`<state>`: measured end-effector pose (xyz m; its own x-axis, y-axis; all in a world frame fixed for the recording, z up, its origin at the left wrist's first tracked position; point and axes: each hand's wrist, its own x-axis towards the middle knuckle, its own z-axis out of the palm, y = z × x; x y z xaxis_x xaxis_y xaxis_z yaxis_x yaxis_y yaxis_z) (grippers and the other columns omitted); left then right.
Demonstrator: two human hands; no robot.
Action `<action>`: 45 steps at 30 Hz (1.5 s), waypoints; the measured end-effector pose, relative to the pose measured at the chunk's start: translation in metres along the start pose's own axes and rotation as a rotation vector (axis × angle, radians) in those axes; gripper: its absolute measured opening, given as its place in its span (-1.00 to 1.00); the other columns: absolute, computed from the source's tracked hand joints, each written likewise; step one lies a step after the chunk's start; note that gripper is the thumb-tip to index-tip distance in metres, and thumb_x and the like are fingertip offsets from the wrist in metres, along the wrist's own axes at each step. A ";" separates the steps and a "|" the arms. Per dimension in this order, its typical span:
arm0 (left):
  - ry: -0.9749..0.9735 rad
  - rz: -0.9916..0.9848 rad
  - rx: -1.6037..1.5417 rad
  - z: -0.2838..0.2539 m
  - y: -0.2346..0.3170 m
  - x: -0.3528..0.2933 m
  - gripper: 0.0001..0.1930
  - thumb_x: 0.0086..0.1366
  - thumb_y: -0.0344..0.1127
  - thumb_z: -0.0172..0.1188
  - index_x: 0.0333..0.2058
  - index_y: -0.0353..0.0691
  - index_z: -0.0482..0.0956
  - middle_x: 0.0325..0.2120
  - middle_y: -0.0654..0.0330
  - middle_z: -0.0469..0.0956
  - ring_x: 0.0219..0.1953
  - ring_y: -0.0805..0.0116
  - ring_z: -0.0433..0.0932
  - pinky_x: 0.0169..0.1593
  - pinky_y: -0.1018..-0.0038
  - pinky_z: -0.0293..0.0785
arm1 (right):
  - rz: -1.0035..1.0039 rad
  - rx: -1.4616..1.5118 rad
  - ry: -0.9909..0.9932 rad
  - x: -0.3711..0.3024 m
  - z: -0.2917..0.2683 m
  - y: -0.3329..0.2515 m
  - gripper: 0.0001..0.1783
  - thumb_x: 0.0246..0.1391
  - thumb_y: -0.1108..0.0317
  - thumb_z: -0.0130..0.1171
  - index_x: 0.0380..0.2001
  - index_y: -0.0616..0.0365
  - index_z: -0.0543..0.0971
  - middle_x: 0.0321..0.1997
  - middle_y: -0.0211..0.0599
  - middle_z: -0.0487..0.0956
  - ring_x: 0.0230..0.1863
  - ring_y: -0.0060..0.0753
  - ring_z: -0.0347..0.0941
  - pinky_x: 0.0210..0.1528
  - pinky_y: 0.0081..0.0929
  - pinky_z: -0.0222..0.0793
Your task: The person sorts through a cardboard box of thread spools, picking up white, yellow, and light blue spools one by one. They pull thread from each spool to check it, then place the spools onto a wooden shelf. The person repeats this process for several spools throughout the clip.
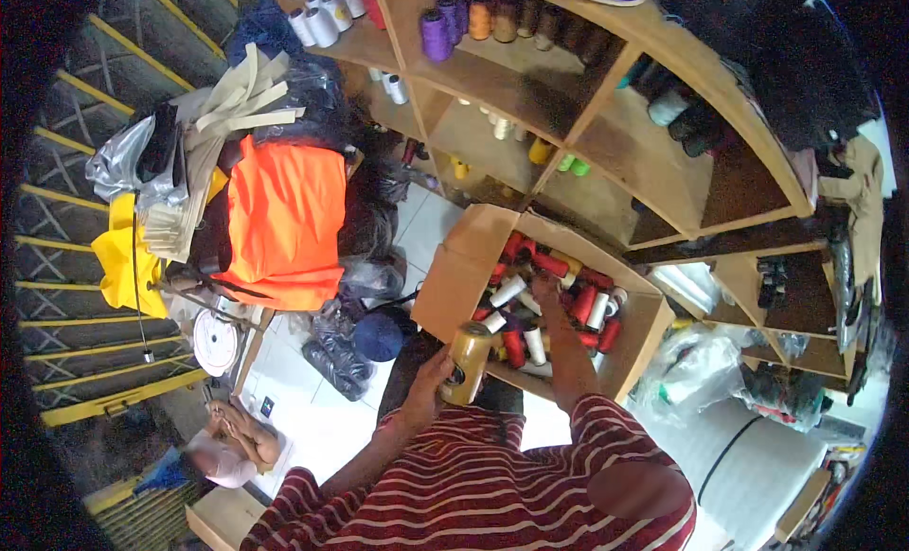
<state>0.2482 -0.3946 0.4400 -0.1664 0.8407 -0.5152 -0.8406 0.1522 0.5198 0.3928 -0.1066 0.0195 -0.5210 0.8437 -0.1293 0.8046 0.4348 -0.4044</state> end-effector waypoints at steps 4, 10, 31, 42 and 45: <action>0.043 0.014 0.083 -0.013 -0.010 -0.005 -0.39 0.38 0.01 0.05 0.24 -0.28 0.24 -0.03 0.17 0.49 -0.12 0.41 0.55 -0.04 0.43 0.51 | 0.087 0.236 -0.026 0.013 0.013 -0.011 -0.62 0.17 0.05 0.06 -0.24 0.15 0.60 -0.26 -0.30 0.61 -0.18 -0.29 0.50 -0.06 -0.31 0.41; 0.109 0.027 0.066 -0.007 -0.003 0.000 -0.41 0.35 0.08 0.03 0.15 -0.28 0.30 -0.17 0.14 0.54 -0.17 0.35 0.57 -0.11 0.40 0.54 | 0.143 0.665 0.007 0.001 -0.004 -0.011 -0.58 0.19 -0.01 0.09 -0.29 0.17 0.62 -0.36 -0.34 0.62 -0.28 -0.33 0.51 -0.14 -0.37 0.44; -0.136 0.150 0.078 0.025 0.081 0.044 -0.49 0.41 0.03 -0.12 0.09 -0.27 0.37 -0.16 0.08 0.57 -0.13 0.24 0.58 -0.02 0.32 0.49 | 0.345 1.894 -0.173 -0.164 -0.369 -0.276 -0.44 0.20 0.09 0.08 0.14 0.23 0.34 0.10 -0.11 0.47 0.07 -0.19 0.45 0.17 -0.20 0.33; -0.219 0.251 0.054 0.047 0.113 0.036 -0.52 0.40 -0.07 -0.17 0.14 -0.26 0.34 -0.10 0.13 0.55 -0.11 0.27 0.59 -0.05 0.35 0.54 | 0.251 1.879 -0.070 -0.149 -0.352 -0.292 -0.44 0.22 0.13 0.06 0.13 0.34 0.35 0.06 -0.07 0.49 0.08 -0.12 0.46 0.24 -0.10 0.29; -0.204 0.217 0.072 0.040 0.114 0.041 -0.52 0.40 -0.06 -0.16 0.15 -0.26 0.32 -0.07 0.13 0.53 -0.08 0.27 0.57 -0.04 0.31 0.53 | 0.152 1.643 -0.100 -0.148 -0.351 -0.287 -0.44 0.21 0.15 0.08 0.14 0.33 0.34 0.07 -0.11 0.49 0.08 -0.14 0.45 0.25 -0.10 0.29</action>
<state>0.1664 -0.3218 0.5056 -0.2247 0.9437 -0.2429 -0.7572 -0.0121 0.6531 0.3389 -0.2461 0.4723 -0.5383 0.7939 -0.2827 -0.2621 -0.4765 -0.8392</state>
